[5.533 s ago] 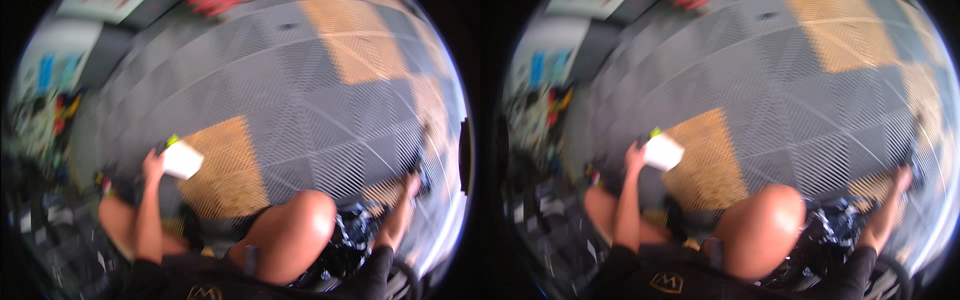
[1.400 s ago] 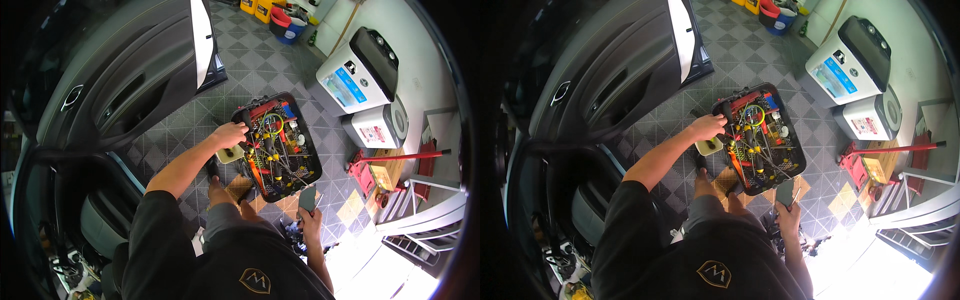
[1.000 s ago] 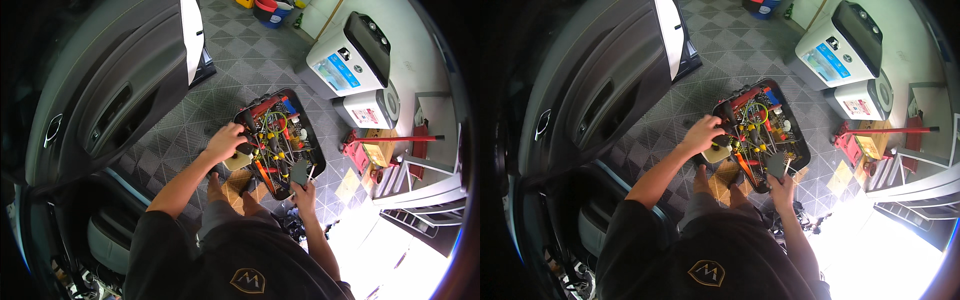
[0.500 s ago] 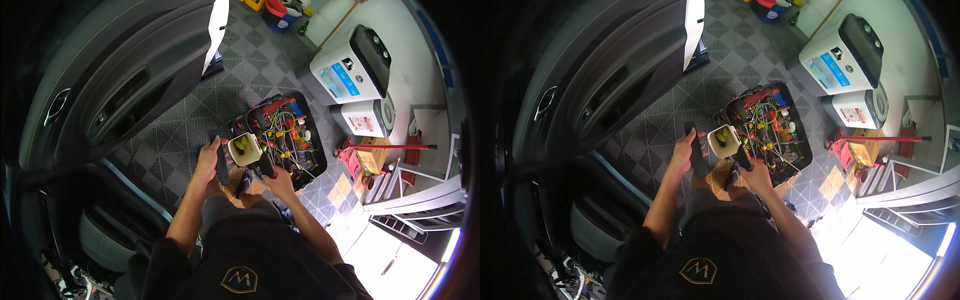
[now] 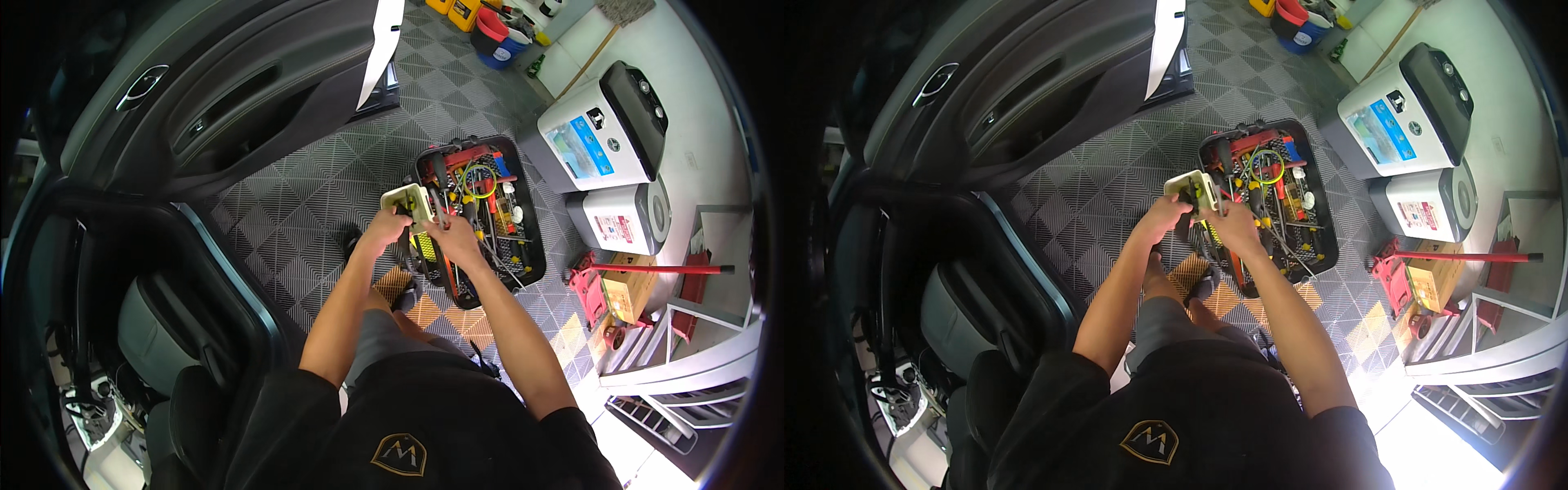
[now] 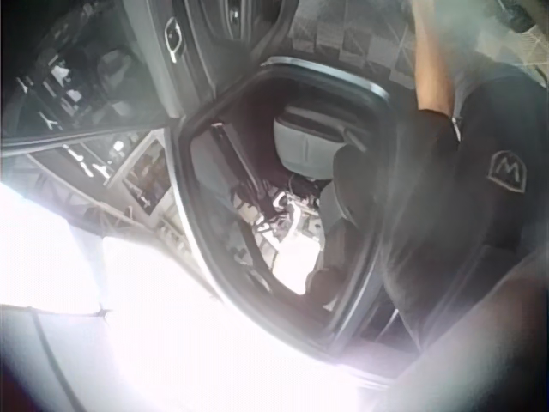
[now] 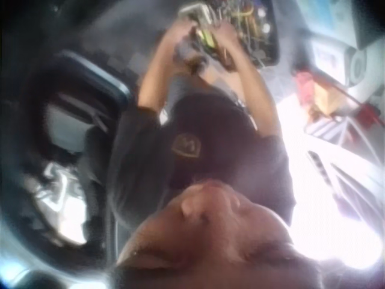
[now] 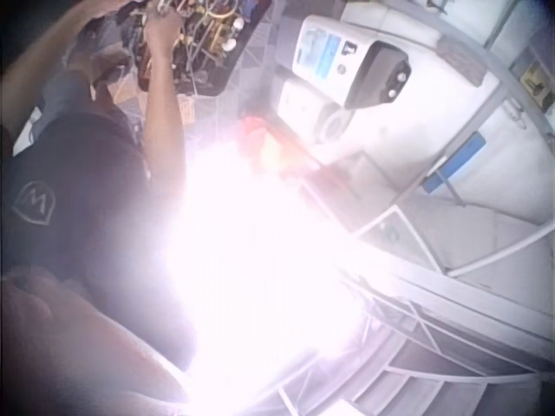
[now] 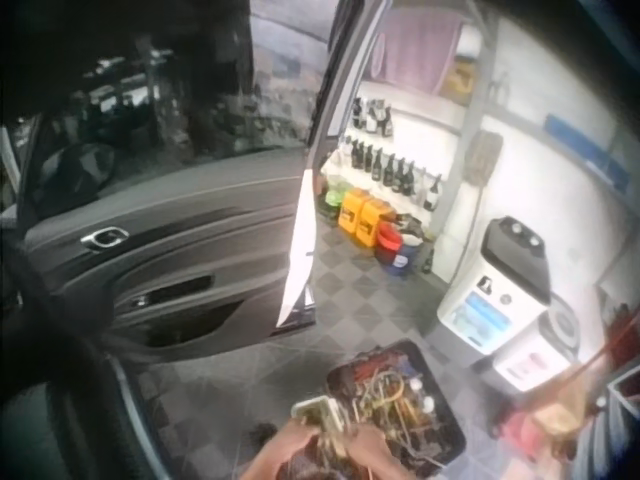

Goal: The person works on the interior of a car door, using a screwdriver to remove a trim piece near the handle and then detaching the door panel. They retrieve tools from a nearby cart and continue adjusting components inside the door frame.

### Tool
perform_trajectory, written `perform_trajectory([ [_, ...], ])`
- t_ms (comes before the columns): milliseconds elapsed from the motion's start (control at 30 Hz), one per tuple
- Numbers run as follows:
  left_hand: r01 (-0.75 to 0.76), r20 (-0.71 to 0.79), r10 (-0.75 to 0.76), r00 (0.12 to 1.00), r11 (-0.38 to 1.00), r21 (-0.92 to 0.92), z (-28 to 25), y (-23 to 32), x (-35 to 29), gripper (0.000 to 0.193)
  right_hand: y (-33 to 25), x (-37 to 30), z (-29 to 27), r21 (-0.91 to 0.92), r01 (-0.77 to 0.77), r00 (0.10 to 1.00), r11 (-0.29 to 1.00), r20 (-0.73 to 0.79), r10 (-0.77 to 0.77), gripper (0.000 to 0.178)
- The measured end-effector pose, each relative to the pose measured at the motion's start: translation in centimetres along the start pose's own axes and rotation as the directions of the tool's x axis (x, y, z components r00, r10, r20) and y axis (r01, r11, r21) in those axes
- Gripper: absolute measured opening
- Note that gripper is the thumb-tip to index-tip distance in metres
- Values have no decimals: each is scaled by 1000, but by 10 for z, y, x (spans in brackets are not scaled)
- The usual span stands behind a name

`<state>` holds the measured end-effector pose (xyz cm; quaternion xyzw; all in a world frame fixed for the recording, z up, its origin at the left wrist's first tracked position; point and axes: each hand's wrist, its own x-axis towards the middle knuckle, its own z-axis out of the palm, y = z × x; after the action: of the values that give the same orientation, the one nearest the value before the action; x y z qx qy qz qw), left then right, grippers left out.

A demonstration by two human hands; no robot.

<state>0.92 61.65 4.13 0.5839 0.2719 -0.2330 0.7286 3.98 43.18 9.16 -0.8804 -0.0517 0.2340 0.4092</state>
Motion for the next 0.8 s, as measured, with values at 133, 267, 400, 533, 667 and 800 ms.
perform_trajectory([
  [133,-22,-102,7,995,990,-143,-7,-17,10,42,15,-29,-24,146,-129,991,981,37,125,36],
  [267,-36,-12,34,999,975,-218,-5,-3,0,56,29,-77,-35,267,-244,968,932,129,216,27],
  [400,-95,-47,89,995,987,-130,-13,-10,13,59,44,-103,-33,454,-355,934,817,203,293,24],
  [533,-280,-250,267,931,960,-17,-23,-13,-2,41,43,-114,-37,491,-366,930,791,170,325,29],
  [667,-150,-354,112,929,986,-80,-37,-22,-40,37,28,-111,-42,494,-294,955,818,123,269,31],
  [800,-89,-420,84,904,996,9,-37,-62,-41,34,6,-80,-21,528,-157,986,834,131,103,29],
])
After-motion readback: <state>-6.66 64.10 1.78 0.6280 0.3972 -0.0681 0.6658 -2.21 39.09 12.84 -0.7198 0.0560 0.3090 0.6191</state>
